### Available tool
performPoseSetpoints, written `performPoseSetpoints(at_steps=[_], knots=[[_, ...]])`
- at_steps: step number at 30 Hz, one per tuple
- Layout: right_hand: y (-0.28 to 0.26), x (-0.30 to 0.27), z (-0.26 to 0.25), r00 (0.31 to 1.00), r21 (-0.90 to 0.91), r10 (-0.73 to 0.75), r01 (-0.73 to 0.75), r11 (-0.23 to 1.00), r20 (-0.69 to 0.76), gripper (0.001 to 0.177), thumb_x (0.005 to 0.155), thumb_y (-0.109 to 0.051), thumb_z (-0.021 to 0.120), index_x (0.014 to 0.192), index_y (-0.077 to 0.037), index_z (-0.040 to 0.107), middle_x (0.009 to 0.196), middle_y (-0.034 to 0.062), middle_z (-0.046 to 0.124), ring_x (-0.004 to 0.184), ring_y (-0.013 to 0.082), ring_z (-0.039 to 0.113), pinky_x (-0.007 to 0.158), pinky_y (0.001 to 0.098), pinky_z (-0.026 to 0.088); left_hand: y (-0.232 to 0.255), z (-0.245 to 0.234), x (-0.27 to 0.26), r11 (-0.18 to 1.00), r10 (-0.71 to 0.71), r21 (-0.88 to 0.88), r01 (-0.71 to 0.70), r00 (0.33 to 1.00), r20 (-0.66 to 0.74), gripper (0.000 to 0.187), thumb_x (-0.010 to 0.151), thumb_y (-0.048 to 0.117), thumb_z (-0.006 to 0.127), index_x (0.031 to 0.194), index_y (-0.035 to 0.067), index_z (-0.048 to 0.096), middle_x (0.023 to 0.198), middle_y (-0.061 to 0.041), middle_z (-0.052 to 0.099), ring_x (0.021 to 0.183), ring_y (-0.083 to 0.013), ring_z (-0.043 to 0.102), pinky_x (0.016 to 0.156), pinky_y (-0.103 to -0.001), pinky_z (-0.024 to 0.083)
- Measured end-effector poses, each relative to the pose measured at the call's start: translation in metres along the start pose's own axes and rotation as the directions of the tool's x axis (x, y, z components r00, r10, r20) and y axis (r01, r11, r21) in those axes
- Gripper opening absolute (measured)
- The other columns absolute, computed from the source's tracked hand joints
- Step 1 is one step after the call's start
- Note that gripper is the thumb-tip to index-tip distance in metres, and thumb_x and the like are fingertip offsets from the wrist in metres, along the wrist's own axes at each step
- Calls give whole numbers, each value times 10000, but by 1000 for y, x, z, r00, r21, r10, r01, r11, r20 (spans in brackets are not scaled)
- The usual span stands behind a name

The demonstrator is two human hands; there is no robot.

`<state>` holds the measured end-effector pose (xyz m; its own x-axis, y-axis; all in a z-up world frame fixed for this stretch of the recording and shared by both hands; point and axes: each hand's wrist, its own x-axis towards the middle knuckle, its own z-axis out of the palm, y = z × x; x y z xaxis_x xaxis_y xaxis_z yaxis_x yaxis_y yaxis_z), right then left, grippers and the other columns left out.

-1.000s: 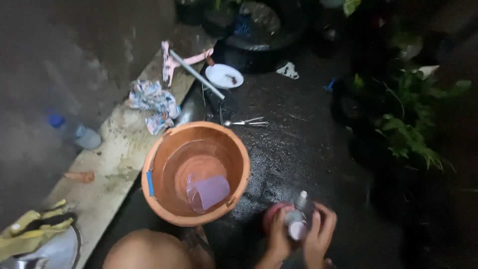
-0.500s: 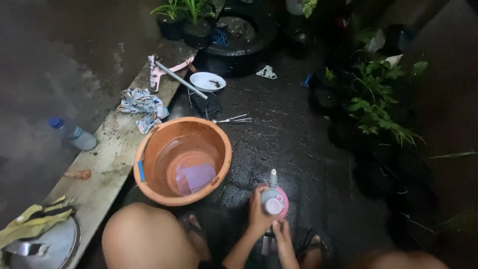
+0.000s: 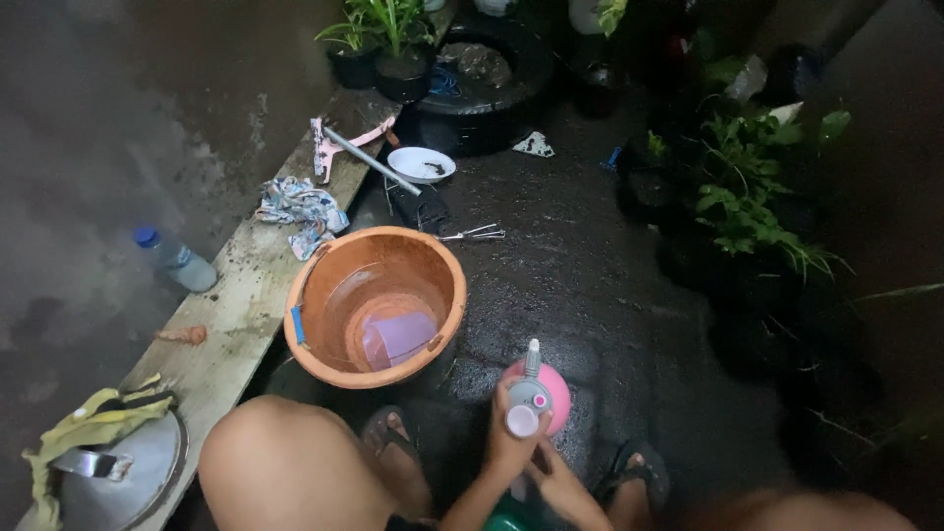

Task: Assembling a hand-held pressure sprayer by attaching the pump and nozzle head to the plastic bottle.

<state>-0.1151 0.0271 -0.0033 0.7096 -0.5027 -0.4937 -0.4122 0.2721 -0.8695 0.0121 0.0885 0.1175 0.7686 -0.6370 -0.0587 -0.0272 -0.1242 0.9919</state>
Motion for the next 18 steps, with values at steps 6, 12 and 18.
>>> performPoseSetpoints(at_steps=[6,12,18], knots=[[40,19,15,975,-96,-188,178,979,-114,802,831,-48,662,1560,-166,350,1468,115,627,1285,171,647,1125,292,454,-33,10,-16,1000,2,24,3,974,-227,800,608,149,907,1317,133,536,1321,-121,596,1236,-317,601,1047,-468,503],[64,32,18,960,-344,-74,-25,938,-272,514,857,-228,626,1359,-124,582,1355,122,690,1254,225,659,1069,365,490,-40,6,-14,538,-836,341,771,539,101,1063,661,761,746,1516,202,451,1461,-22,594,1312,-185,617,1033,-292,502],[71,36,18,945,-311,-193,106,945,-265,495,903,-105,570,1398,-108,570,1362,128,690,1270,234,652,1125,349,446,-22,-6,-8,638,-747,42,769,604,276,601,732,335,797,1295,131,743,1175,-38,783,1035,-160,745,845,-244,569]])
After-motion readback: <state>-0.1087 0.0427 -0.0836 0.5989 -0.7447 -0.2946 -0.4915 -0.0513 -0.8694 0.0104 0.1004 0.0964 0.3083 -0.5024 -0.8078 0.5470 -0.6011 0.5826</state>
